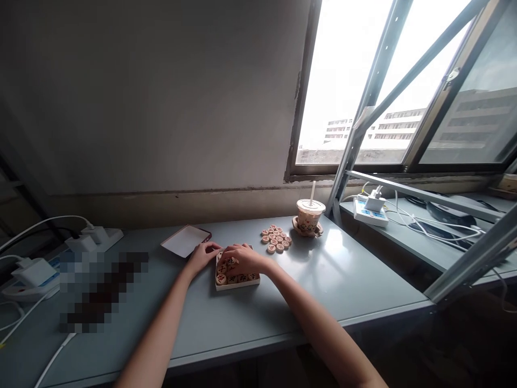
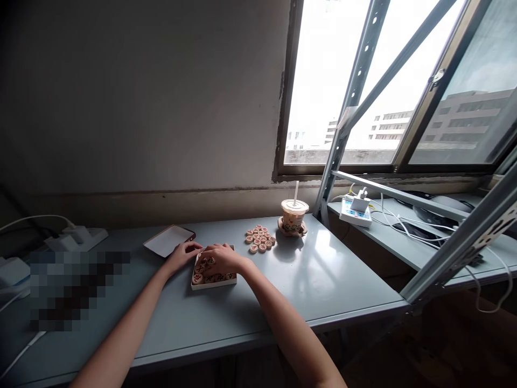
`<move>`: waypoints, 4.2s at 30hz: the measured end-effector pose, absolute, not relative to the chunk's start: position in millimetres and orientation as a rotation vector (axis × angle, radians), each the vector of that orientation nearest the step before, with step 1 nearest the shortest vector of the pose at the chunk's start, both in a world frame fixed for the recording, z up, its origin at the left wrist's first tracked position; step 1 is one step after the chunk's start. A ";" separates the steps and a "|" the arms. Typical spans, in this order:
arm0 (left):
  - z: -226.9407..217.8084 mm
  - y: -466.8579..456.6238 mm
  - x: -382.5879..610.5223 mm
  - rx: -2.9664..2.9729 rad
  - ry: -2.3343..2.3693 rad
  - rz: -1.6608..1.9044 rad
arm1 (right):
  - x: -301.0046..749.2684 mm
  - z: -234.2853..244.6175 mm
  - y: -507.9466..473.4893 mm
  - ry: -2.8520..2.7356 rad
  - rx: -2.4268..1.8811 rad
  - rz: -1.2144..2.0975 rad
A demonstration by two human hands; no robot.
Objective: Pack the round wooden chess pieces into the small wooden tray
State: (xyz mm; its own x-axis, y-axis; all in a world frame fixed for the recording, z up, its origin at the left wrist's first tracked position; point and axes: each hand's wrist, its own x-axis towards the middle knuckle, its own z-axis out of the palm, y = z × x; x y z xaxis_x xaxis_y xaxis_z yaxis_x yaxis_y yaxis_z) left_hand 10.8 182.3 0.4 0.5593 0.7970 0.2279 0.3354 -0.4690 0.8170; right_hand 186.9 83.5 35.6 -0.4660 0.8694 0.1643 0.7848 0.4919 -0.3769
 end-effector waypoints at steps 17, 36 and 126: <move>-3.6 184.8 9.1 2.025 0.928 0.748 | 294.7 44.4 79.9 -1.992 -1.938 0.102; -1.0 177.1 8.2 1.994 0.950 0.789 | 290.7 24.6 92.2 -2.064 -2.023 0.128; -7.5 178.0 10.0 2.447 1.102 0.859 | 230.8 9.9 88.3 -1.820 -1.910 -0.033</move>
State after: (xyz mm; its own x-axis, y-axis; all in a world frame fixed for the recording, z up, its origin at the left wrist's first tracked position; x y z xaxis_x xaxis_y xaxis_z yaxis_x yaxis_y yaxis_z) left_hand 10.0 178.0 -7.5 0.5207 0.7587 0.3914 0.5649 -0.6500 0.5084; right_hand 230.8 88.3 9.9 0.1071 0.9309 0.3493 0.9428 0.0165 -0.3330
